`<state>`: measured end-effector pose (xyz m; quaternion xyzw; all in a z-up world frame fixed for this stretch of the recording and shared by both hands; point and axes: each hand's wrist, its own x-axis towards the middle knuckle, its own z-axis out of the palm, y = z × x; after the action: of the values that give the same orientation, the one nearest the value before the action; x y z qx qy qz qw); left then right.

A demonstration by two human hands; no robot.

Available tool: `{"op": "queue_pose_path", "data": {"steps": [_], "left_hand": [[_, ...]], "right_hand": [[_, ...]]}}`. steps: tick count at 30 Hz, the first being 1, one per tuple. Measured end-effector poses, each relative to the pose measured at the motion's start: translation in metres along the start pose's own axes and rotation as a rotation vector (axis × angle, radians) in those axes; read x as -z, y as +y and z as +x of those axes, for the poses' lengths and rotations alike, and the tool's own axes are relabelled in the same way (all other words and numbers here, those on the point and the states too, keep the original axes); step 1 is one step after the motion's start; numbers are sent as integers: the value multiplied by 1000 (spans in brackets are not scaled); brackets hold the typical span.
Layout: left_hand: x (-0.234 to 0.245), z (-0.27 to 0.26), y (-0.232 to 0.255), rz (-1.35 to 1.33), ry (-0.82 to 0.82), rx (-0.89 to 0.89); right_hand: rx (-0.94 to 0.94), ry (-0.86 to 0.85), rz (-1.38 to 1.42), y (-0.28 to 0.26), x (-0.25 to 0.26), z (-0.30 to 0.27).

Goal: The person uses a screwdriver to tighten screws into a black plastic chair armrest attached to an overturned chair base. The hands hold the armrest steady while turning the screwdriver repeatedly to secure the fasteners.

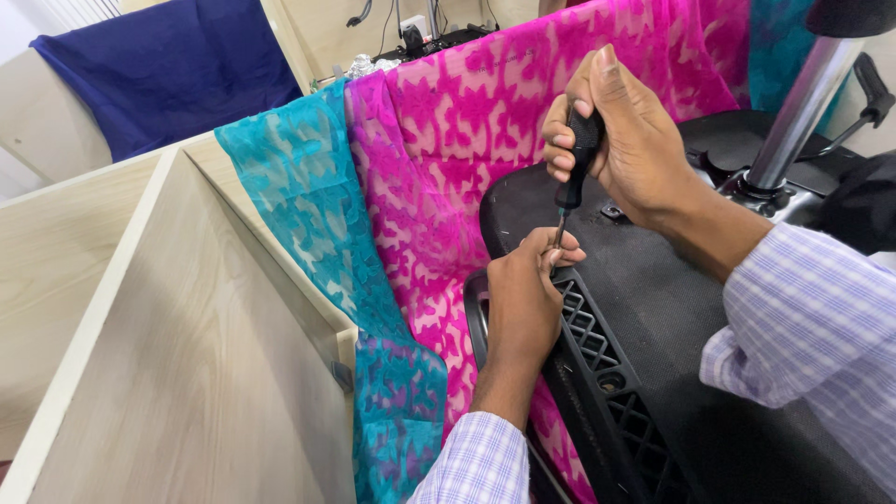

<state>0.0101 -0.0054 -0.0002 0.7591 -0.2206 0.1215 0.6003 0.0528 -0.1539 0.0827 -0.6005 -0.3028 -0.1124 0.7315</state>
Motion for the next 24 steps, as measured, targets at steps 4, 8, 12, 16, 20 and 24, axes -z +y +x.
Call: {"op": "queue_pose_path", "data": {"steps": [4,8,12,16,20,24], "left_hand": [[2,-2,-1,-8,-13,-28],[1,2,-2,-7,12,6],[1,6,-7,-45,2,-41],[1,5,-10,-53,-15,-39],[0,5,-10,-57,-24,-19],[0,4,-8,-53,-10,-29]], "right_hand": [[43,42,-103,-6,-5,-10],[113,-12,-153,-4,-13,-8],[84,-21,-153,-3,-19,-1],[66,4,-166,-4,-19,-2],[100,9,-172,-4,-18,-4],[123,10,-189,-3,-15,-5]]}}
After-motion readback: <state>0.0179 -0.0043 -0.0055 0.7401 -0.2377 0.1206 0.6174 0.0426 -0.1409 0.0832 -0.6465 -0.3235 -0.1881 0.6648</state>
